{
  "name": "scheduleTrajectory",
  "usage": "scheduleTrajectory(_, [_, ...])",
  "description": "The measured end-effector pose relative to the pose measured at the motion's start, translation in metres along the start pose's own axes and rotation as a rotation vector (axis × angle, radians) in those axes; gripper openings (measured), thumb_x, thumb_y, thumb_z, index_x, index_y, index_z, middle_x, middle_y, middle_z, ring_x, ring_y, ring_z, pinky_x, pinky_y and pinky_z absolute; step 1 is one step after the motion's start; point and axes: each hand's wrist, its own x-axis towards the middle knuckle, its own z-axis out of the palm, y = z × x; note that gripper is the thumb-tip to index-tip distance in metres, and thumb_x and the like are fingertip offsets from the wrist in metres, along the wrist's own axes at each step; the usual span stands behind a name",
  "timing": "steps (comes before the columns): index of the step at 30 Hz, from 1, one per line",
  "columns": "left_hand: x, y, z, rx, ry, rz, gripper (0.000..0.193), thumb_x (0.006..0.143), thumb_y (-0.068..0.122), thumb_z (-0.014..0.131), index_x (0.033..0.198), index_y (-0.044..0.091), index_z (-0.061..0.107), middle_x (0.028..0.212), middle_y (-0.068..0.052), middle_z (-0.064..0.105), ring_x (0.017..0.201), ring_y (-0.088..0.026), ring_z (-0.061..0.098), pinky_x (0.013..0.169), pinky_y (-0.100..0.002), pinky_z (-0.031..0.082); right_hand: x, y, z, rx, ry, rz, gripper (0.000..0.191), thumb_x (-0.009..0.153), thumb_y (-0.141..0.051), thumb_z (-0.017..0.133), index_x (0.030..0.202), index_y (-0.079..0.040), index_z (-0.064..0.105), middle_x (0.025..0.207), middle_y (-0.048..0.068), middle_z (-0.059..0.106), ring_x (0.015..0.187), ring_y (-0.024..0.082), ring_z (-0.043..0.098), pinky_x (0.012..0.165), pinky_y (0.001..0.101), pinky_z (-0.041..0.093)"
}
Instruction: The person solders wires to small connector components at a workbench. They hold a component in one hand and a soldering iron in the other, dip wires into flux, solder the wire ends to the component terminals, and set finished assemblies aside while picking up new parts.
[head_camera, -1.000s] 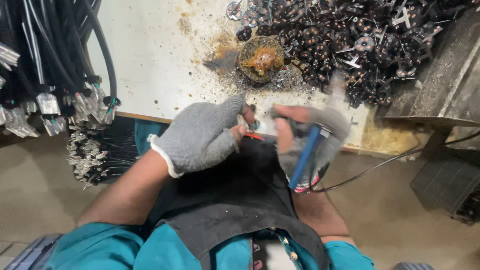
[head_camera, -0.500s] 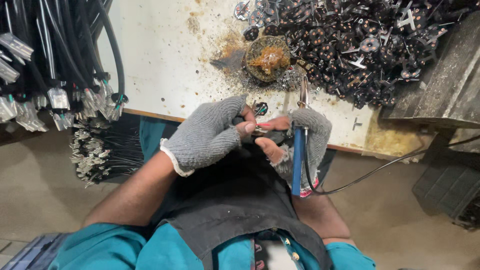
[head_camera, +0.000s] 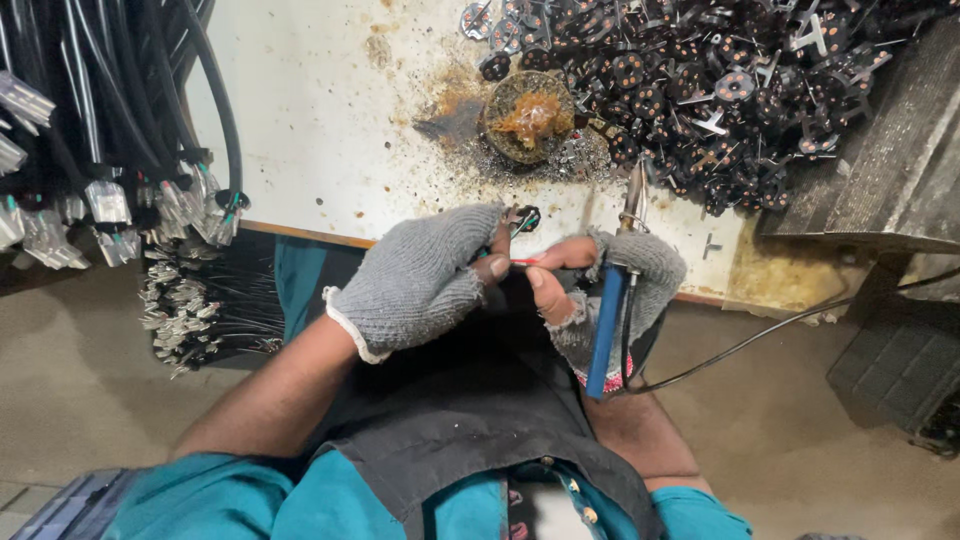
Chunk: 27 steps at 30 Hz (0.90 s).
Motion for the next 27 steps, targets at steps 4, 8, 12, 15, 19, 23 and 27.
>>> scheduleTrajectory(4, [-0.002, -0.007, 0.004, -0.001, 0.009, 0.072, 0.027, 0.099, 0.034, 0.057, 0.110, 0.010, 0.059, 0.100, -0.018, 0.067, 0.094, -0.044, 0.065, 0.078, -0.051, 0.050, 0.004, -0.006, 0.009, 0.195, 0.069, -0.054, 0.054, 0.096, -0.015, 0.086, 0.123, -0.009, 0.039, 0.096, 0.004, 0.074, 0.088, 0.011, 0.072, 0.081, 0.0274, 0.059])
scheduleTrajectory(8, [-0.002, -0.012, 0.005, 0.056, 0.054, 0.179, 0.024, 0.097, 0.030, 0.060, 0.109, 0.010, 0.059, 0.102, -0.018, 0.066, 0.093, -0.044, 0.064, 0.077, -0.052, 0.049, 0.007, -0.010, -0.002, -0.027, -0.030, 0.243, 0.019, 0.084, -0.015, 0.087, 0.088, -0.006, 0.071, 0.078, 0.006, 0.074, 0.071, 0.012, 0.065, 0.070, 0.0275, 0.053])
scheduleTrajectory(12, [-0.002, -0.011, 0.007, 0.016, 0.019, 0.097, 0.016, 0.092, 0.026, 0.065, 0.098, 0.013, 0.060, 0.091, -0.012, 0.065, 0.087, -0.037, 0.067, 0.074, -0.048, 0.051, 0.008, -0.005, -0.005, -0.022, -0.031, -0.019, 0.039, 0.090, -0.013, 0.090, 0.104, -0.003, 0.055, 0.084, 0.006, 0.075, 0.077, 0.011, 0.066, 0.079, 0.0252, 0.051])
scheduleTrajectory(15, [-0.001, -0.007, 0.007, -0.009, 0.055, 0.125, 0.014, 0.091, 0.025, 0.069, 0.094, 0.013, 0.063, 0.088, -0.010, 0.064, 0.084, -0.035, 0.067, 0.071, -0.046, 0.051, 0.008, 0.001, -0.008, -0.006, -0.071, 0.037, 0.039, 0.087, -0.009, 0.090, 0.105, -0.002, 0.056, 0.086, 0.008, 0.075, 0.080, 0.014, 0.068, 0.080, 0.0268, 0.053])
scheduleTrajectory(19, [-0.001, -0.005, 0.006, -0.002, 0.091, 0.137, 0.012, 0.088, 0.023, 0.069, 0.093, 0.013, 0.063, 0.086, -0.010, 0.063, 0.083, -0.035, 0.066, 0.071, -0.045, 0.051, 0.004, 0.012, -0.007, 0.146, -0.069, 0.051, 0.061, 0.089, -0.005, 0.087, 0.127, -0.004, 0.039, 0.095, 0.009, 0.074, 0.090, 0.016, 0.069, 0.087, 0.0303, 0.056])
scheduleTrajectory(23, [0.000, -0.005, 0.006, 0.013, 0.082, 0.151, 0.013, 0.085, 0.022, 0.070, 0.091, 0.013, 0.064, 0.086, -0.011, 0.063, 0.083, -0.035, 0.065, 0.070, -0.046, 0.051, 0.000, 0.022, -0.004, 0.155, -0.069, -0.092, 0.068, 0.097, 0.000, 0.082, 0.135, -0.011, 0.027, 0.096, 0.012, 0.071, 0.094, 0.018, 0.070, 0.094, 0.0325, 0.056])
scheduleTrajectory(27, [0.001, -0.002, 0.007, 0.014, 0.102, 0.136, 0.010, 0.084, 0.023, 0.072, 0.090, 0.015, 0.069, 0.085, -0.008, 0.065, 0.084, -0.033, 0.067, 0.070, -0.045, 0.052, -0.003, 0.032, -0.002, 0.164, -0.068, -0.100, 0.073, 0.094, 0.000, 0.081, 0.140, -0.013, 0.026, 0.097, 0.012, 0.067, 0.092, 0.018, 0.068, 0.090, 0.0331, 0.056])
